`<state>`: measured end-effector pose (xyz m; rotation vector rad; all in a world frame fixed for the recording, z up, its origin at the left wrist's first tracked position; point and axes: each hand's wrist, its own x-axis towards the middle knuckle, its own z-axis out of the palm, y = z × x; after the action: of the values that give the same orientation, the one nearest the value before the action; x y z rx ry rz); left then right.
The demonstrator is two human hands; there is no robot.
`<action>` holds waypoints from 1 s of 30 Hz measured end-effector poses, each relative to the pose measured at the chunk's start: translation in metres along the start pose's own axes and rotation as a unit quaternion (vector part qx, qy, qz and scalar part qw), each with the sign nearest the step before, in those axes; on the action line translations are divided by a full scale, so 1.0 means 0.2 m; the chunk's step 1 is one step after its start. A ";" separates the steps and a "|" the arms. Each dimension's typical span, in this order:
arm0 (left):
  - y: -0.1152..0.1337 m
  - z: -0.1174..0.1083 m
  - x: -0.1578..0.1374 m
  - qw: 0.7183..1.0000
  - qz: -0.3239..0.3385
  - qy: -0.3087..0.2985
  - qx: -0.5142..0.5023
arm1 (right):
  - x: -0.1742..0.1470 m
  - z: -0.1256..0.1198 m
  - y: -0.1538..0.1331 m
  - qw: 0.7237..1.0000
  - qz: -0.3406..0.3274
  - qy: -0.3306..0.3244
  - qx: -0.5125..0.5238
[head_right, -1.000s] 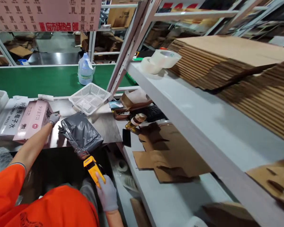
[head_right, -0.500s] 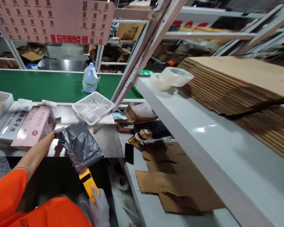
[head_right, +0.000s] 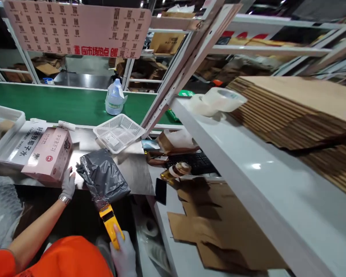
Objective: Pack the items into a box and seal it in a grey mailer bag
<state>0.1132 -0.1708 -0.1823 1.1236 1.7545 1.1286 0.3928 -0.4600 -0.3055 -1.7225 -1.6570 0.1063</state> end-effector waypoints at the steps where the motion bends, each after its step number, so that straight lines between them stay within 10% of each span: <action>1: 0.04 0.00 -0.01 0.998 0.055 -0.028 0.025 | 0.01 -0.03 -0.01 1.000 0.002 -0.019 -0.016; 5: 0.25 0.12 0.03 0.920 0.261 -0.163 0.242 | 0.08 -0.16 -0.08 0.990 0.023 -0.109 -0.090; 9: 0.34 0.35 0.04 0.843 0.272 -0.177 0.428 | 0.15 -0.25 -0.09 0.983 0.022 -0.144 -0.114; 21: 0.33 0.42 0.03 0.815 0.243 -0.170 0.497 | -0.32 -0.37 0.12 0.991 -0.013 -0.110 -0.072; 30: 0.34 0.41 0.02 0.816 0.240 -0.172 0.497 | 0.44 -0.11 -0.16 0.952 0.157 -0.259 -0.047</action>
<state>0.2050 -0.1298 -0.1452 2.3237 1.7979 0.1005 0.3922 -0.3943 -0.2357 -2.1506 -1.7451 0.6930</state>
